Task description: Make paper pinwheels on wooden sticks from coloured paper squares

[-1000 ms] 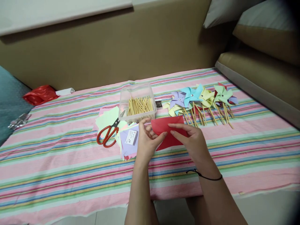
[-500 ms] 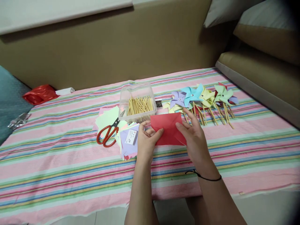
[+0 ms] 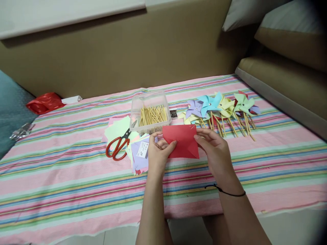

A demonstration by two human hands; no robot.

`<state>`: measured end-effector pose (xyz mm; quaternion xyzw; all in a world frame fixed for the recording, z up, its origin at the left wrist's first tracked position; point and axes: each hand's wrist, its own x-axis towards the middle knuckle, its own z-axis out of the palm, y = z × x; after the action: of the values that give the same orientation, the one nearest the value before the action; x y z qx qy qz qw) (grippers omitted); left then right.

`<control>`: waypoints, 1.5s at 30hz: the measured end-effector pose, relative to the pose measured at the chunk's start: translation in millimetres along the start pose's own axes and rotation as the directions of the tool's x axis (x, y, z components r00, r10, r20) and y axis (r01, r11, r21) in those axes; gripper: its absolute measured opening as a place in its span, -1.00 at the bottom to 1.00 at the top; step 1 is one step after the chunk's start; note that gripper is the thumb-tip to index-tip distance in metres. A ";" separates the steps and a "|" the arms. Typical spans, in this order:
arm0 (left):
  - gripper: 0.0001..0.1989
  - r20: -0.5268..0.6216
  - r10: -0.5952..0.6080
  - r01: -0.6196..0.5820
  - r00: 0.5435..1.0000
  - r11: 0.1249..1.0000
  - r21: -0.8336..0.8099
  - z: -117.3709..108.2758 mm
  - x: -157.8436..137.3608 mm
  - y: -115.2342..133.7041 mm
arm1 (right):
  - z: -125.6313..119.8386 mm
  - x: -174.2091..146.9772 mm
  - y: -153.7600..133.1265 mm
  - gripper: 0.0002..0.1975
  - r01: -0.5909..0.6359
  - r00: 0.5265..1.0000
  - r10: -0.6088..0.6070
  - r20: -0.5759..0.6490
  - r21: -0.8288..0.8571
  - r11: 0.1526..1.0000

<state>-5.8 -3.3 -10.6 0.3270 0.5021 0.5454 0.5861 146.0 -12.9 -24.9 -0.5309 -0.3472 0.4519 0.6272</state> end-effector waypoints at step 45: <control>-0.32 0.042 -0.007 0.009 0.999 0.999 -0.032 -2.6 -3.5 3.3 | -1.4 -1.2 -2.2 -0.71 -0.068 0.988 0.046 0.151 0.145 0.987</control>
<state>-9.0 -6.5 -7.5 0.3269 0.4821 0.5441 0.6039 147.2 -14.5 -23.0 -0.4572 -0.3422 0.5323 0.6250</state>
